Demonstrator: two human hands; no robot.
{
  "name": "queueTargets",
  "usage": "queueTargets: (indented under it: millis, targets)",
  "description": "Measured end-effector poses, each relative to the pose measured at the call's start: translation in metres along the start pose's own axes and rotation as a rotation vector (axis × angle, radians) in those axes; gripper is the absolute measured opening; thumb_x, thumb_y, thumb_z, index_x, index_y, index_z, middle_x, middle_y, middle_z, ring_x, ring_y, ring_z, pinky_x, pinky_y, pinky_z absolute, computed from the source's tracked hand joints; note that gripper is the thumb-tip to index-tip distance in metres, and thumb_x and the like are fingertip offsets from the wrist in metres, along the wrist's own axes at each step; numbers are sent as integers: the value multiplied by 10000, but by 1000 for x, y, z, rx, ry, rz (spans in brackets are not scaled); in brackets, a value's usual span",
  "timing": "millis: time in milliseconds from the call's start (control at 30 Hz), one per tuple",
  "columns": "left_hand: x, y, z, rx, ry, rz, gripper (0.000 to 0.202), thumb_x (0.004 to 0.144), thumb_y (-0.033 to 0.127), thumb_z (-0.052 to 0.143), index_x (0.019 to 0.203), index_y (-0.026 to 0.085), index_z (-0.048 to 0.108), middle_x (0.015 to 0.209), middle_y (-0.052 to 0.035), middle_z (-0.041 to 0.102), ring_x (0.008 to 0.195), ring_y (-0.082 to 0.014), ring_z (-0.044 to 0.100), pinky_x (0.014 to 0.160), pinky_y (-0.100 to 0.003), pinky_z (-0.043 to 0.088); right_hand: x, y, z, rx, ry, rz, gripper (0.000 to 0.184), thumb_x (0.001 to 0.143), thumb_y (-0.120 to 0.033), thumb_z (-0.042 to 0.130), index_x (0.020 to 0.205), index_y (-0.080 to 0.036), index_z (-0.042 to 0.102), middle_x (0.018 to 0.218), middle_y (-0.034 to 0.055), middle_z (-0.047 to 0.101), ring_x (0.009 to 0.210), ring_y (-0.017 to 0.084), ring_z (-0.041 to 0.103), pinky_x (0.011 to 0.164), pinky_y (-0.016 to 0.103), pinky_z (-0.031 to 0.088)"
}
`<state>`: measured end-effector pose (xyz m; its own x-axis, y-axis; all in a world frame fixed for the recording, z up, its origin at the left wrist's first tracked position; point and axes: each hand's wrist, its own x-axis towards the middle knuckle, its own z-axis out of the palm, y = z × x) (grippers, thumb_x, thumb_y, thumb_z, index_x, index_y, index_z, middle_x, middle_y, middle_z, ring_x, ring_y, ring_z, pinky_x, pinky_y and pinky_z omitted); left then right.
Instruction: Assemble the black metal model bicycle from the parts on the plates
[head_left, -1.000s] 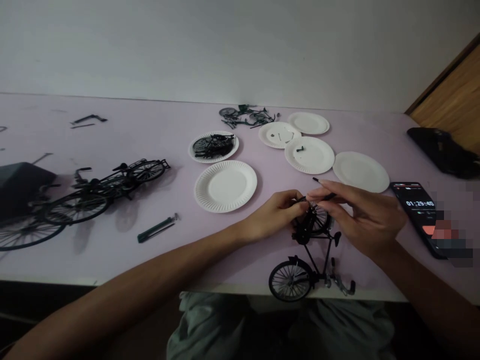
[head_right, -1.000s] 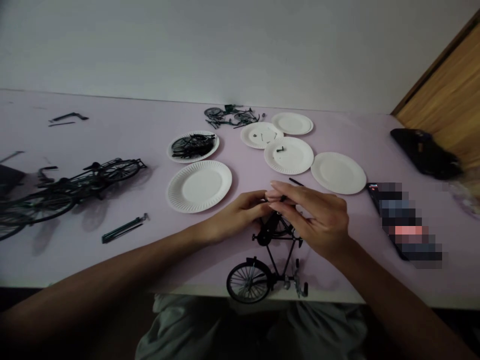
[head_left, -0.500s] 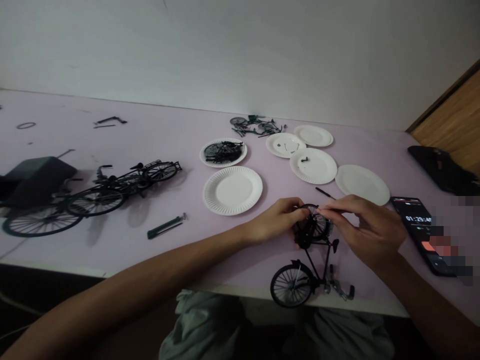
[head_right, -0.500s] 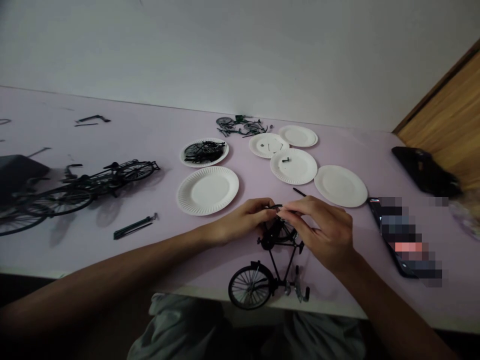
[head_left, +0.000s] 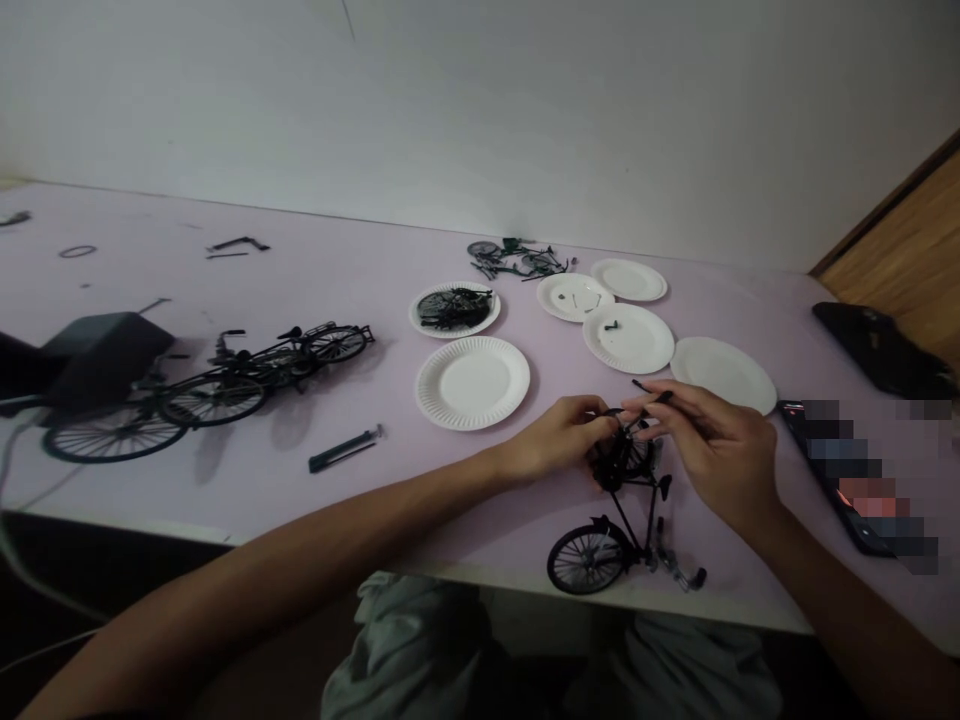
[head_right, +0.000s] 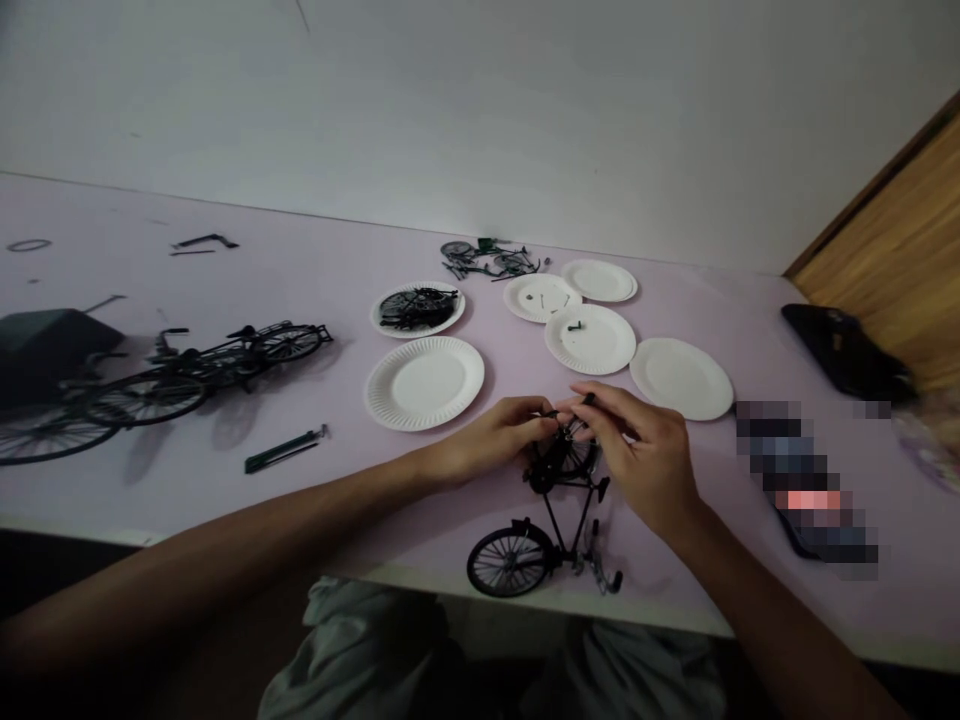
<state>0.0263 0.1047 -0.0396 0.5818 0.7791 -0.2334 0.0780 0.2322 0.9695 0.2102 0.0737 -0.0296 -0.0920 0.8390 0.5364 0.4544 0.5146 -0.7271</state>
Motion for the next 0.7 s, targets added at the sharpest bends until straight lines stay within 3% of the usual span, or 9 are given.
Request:
queueTargets:
  millis: [133, 433, 700]
  targets:
    - [0, -2, 0, 7, -6, 20, 183, 931, 287, 516, 922, 112, 566, 675, 5, 577, 532, -129, 615, 542, -239, 452, 0, -1, 4, 50, 48, 74, 126, 885, -192, 680, 1003, -221, 714, 843, -4, 792, 653, 149, 756, 614, 245, 645]
    - [-2, 1, 2, -4, -7, 11, 164, 930, 265, 518, 930, 106, 562, 665, 8, 571, 516, -116, 607, 526, -223, 473, -1, -1, 7, 25, 75, 24, 12, 865, -197, 701, 876, -202, 698, 801, 8, 761, 635, 147, 737, 602, 258, 646]
    - [-3, 5, 3, 15, 3, -10, 162, 942, 269, 506, 880, 122, 533, 678, 13, 560, 514, -123, 616, 516, -233, 475, -3, 6, 6, 28, 91, -20, 124, 826, -171, 749, 905, -204, 660, 781, 13, 751, 668, 184, 740, 630, 329, 648]
